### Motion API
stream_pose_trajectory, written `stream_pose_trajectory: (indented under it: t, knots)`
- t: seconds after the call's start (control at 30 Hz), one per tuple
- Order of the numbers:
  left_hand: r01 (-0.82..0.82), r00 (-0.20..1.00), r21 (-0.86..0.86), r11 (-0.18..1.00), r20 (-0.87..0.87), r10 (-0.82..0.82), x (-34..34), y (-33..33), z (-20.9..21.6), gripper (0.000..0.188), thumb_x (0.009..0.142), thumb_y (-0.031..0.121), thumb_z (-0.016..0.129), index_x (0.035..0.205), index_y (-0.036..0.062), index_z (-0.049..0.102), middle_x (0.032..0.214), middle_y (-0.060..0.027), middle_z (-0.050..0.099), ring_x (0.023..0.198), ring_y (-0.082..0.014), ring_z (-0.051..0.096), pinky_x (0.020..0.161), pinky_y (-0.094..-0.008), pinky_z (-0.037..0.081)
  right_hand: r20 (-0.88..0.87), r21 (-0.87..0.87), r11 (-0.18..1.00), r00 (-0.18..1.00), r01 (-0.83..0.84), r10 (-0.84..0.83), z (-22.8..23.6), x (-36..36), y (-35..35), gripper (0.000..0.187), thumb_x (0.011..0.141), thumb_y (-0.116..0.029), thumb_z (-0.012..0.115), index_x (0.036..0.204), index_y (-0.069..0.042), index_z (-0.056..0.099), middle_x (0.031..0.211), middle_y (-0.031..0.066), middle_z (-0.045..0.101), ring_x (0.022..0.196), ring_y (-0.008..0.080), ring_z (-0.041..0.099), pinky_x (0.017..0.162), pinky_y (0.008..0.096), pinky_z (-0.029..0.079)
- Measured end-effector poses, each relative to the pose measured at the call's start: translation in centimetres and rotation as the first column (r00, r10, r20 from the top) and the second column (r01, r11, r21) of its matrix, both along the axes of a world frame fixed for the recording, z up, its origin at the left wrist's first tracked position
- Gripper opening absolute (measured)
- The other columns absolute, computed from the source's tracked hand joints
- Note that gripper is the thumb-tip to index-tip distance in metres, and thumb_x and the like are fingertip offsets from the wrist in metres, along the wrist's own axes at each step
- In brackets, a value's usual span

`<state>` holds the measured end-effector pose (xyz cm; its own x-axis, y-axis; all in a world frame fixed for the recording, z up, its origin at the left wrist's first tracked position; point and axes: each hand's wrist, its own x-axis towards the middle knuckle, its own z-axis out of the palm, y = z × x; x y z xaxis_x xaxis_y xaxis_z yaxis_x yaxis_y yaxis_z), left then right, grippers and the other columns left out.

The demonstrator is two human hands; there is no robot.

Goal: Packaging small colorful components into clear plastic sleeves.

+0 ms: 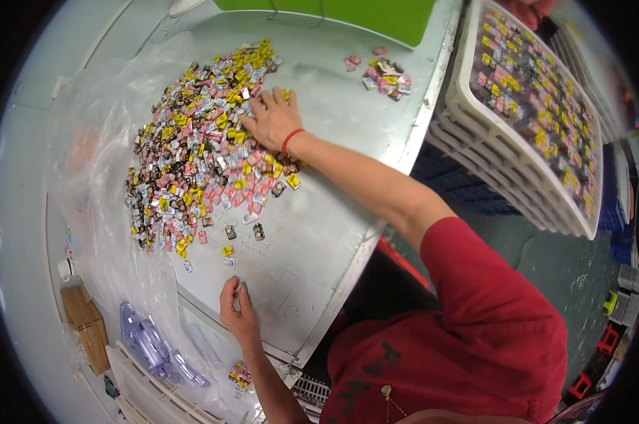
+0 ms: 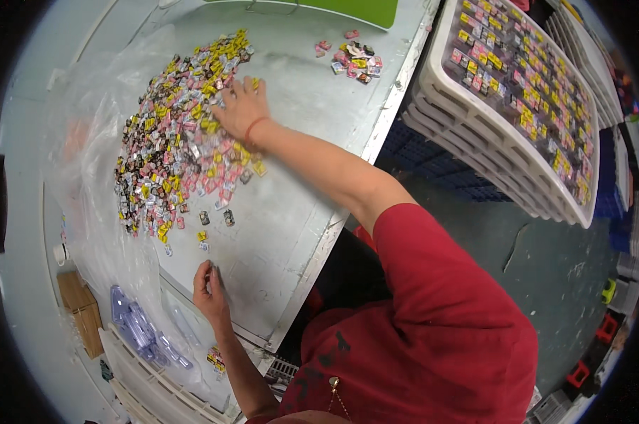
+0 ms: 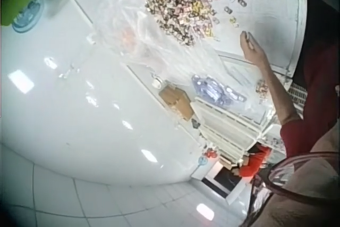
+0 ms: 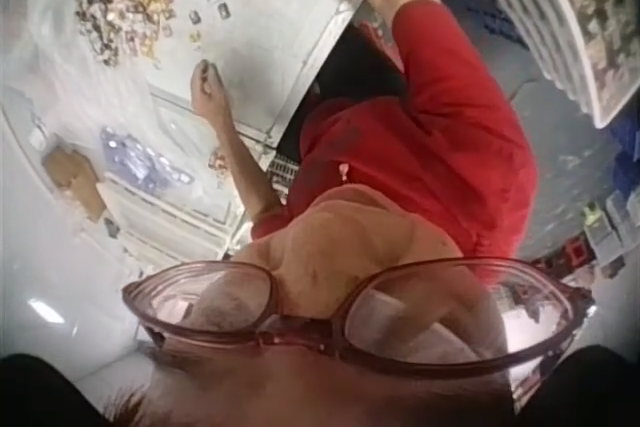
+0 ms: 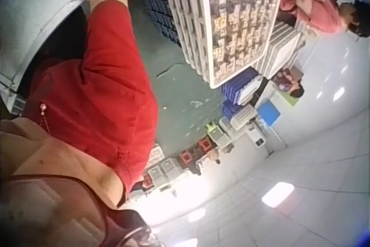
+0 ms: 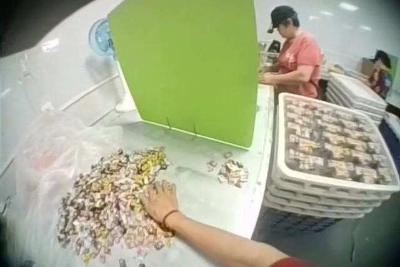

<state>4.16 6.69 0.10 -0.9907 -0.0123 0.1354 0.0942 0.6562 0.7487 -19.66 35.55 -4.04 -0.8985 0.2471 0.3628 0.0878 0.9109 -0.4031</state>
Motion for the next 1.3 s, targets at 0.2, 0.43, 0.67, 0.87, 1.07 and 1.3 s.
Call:
stream_pose_trajectory:
  t: [0.2, 0.43, 0.67, 0.87, 1.07, 1.3]
  knots:
    - [-0.044, 0.999, 0.067, 0.997, -0.004, 0.044, 0.3, -1.0, -1.0, 0.022, 0.091, 0.004, 0.060, 0.112, -0.0023, 0.063, 0.105, -0.0074, 0.064, 0.095, -0.0125, 0.059, 0.087, -0.0254, 0.046, -0.206, 0.165, 0.981, 0.969, -0.100, 0.134, 3.1, 5.3, 5.3, 0.027, 0.080, -0.024, 0.061, 0.101, -0.008, 0.064, 0.107, 0.0149, 0.060, 0.100, 0.0333, 0.055, 0.085, 0.0471, 0.043]
    - [-0.061, 0.993, 0.009, 0.998, -0.103, 0.062, 0.9, -0.8, -1.1, 0.021, 0.089, 0.003, 0.062, 0.110, -0.0004, 0.064, 0.103, -0.0116, 0.065, 0.092, -0.0166, 0.061, 0.083, -0.0275, 0.048, -0.239, 0.516, 0.821, 0.962, 0.242, -0.133, 0.7, 8.2, 16.9, 0.012, 0.076, -0.012, 0.057, 0.084, -0.006, 0.065, 0.084, 0.0097, 0.063, 0.083, 0.0258, 0.059, 0.072, 0.0385, 0.044]
    - [-0.059, 0.996, 0.057, 0.997, -0.070, 0.063, 1.7, -0.8, -1.9, 0.020, 0.089, 0.001, 0.061, 0.108, 0.0002, 0.064, 0.103, -0.0119, 0.065, 0.095, -0.0197, 0.062, 0.086, -0.0294, 0.048, -0.141, 0.587, 0.791, 0.984, 0.174, -0.112, 1.4, 8.6, 17.3, 0.014, 0.082, -0.011, 0.054, 0.087, -0.005, 0.065, 0.087, 0.0116, 0.066, 0.087, 0.0241, 0.062, 0.073, 0.0369, 0.045]
    - [-0.072, 0.983, -0.124, 0.990, -0.174, 0.050, 2.1, -2.8, -2.3, 0.019, 0.087, 0.001, 0.062, 0.106, 0.0009, 0.065, 0.100, -0.0137, 0.067, 0.091, -0.0233, 0.065, 0.083, -0.0312, 0.050, -0.058, -0.439, 0.723, 0.820, -0.533, 0.569, 5.6, 13.0, 7.7, 0.017, 0.087, -0.013, 0.056, 0.100, -0.004, 0.062, 0.092, 0.0164, 0.064, 0.088, 0.0345, 0.061, 0.076, 0.0423, 0.048]
    - [-0.086, 0.984, 0.054, 0.995, -0.154, 0.094, -1.4, -1.1, -0.6, 0.024, 0.083, 0.003, 0.068, 0.106, 0.0012, 0.064, 0.105, -0.0135, 0.065, 0.089, -0.0241, 0.065, 0.074, -0.0298, 0.053, -0.071, -0.031, 0.763, 0.763, -0.645, 0.642, 3.3, 17.9, -2.6, 0.021, 0.080, -0.008, 0.065, 0.100, -0.004, 0.063, 0.092, 0.0127, 0.062, 0.086, 0.0313, 0.059, 0.076, 0.0396, 0.046]
    - [-0.015, 0.978, -0.051, 0.999, -0.209, 0.004, -3.4, -1.2, -1.2, 0.040, 0.075, 0.005, 0.075, 0.112, 0.0033, 0.061, 0.112, -0.0118, 0.061, 0.098, -0.0279, 0.060, 0.079, -0.0345, 0.051, -0.174, 0.027, 0.703, 0.689, -0.711, 0.704, 4.3, 16.6, -7.3, 0.026, 0.078, -0.014, 0.069, 0.102, -0.006, 0.063, 0.095, 0.0102, 0.061, 0.089, 0.0297, 0.057, 0.079, 0.0406, 0.044]
